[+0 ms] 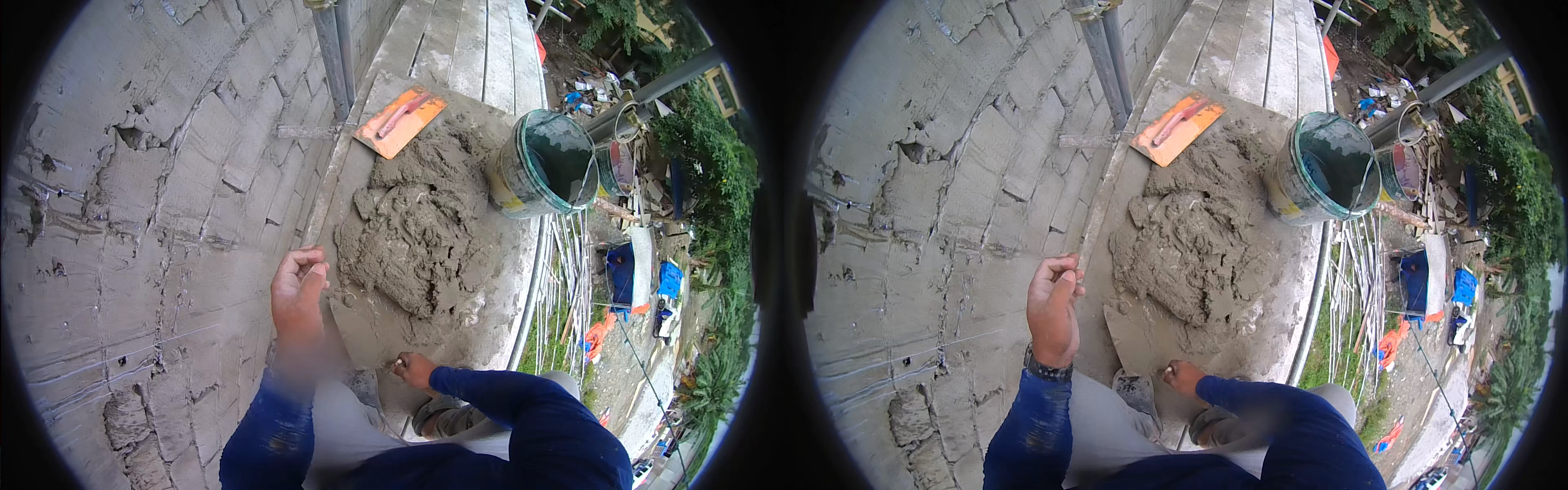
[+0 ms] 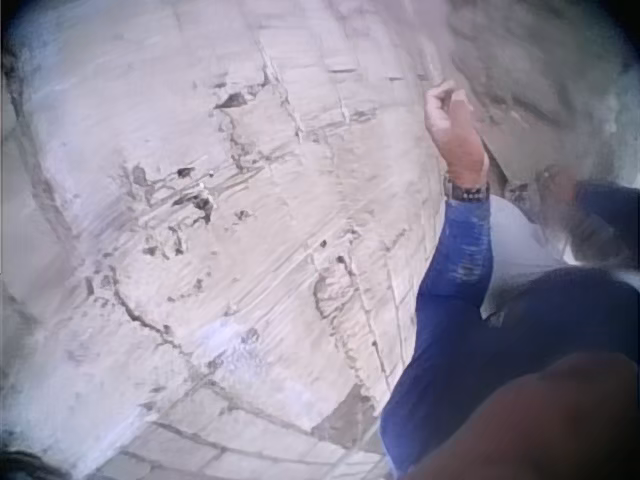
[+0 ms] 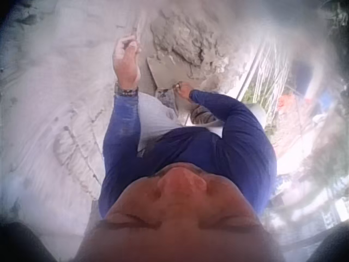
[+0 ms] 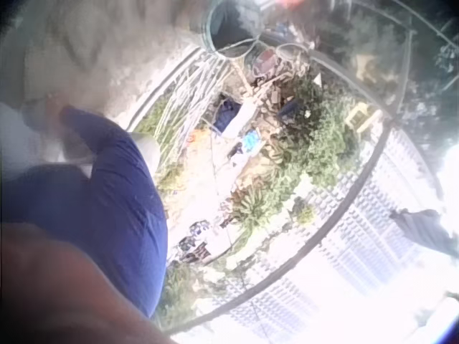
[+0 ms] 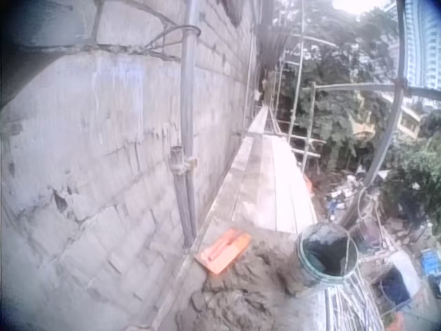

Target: The person scoops wet cement from a bucket onto a wooden plank, mixes it with a trowel, and applies it to a stone wall using a trowel and a float. The person repeatedly smooths the applied cement on the wall surface.

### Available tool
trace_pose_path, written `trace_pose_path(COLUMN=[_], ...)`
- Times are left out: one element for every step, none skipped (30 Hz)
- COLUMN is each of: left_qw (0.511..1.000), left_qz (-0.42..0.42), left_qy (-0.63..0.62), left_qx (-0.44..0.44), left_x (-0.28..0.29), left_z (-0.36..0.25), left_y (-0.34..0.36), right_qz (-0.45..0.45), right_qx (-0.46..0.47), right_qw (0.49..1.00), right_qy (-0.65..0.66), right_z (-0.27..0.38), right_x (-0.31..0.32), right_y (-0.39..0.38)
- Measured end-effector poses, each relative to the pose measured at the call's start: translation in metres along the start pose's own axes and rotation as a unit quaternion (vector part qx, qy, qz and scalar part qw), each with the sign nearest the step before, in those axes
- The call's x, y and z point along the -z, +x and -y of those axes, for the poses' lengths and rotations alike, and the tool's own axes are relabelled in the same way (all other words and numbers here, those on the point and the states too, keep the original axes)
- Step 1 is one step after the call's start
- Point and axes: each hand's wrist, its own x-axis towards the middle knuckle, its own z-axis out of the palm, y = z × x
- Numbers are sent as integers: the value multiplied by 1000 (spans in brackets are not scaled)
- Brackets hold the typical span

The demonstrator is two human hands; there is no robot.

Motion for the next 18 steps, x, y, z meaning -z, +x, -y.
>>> trace_pose_path(left_qw=[1000, 999, 999, 998, 996, 994, 991, 988, 990, 992, 991, 991, 992, 991, 991, 992, 994, 996], left_qz=[-18, -31, -41, -54, -75, -93, -116, -138, -121, -95, -97, -94, -95, -104, -99, -87, -66, -53], left_qy=[7, 11, 22, 32, 43, 47, 55, 62, 71, 71, 82, 76, 72, 70, 77, 78, 77, 67], left_qx=[0, 3, -4, -13, -22, -24, -27, -24, -31, -44, -54, -53, -50, -43, -41, -39, -39, -32], left_x=[8, 15, 25, 38, 49, 53, 61, 68, 57, 38, 35, 30, 28, 31, 37, 37, 30, 21], left_z=[-2, -1, -2, -2, -1, 0, -2, -2, -4, -4, -6, -8, -9, -8, -7, -4, -1, 1], left_y=[-5, -11, -16, -21, -28, -33, -41, -49, -47, -38, -40, -38, -37, -39, -40, -36, -29, -23], right_qz=[-30, -63, -88, -111, -166, -220, -246, -270, -315, -373, -346, -317, -281, -231, -177, -132, -95, -81], right_qx=[1, -4, -26, -45, -46, -48, -63, -84, -76, -67, -71, -74, -78, -77, -77, -78, -59, -49], right_qw=[1000, 998, 996, 993, 985, 973, 962, 947, 934, 915, 901, 875, 840, 827, 812, 792, 770, 770], right_qy=[-5, -8, 4, 14, 33, 53, 102, 151, 147, 141, 250, 357, 458, 507, 551, 591, 628, 631], right_z=[1, 2, 3, 10, 27, 43, 69, 94, 92, 81, 87, 89, 94, 101, 111, 111, 102, 93], right_x=[-32, -62, -88, -104, -109, -105, -88, -69, -41, -2, 10, 23, 31, 33, 35, 45, 58, 68], right_y=[25, 47, 74, 99, 120, 139, 158, 172, 193, 213, 213, 209, 201, 187, 166, 147, 134, 119])
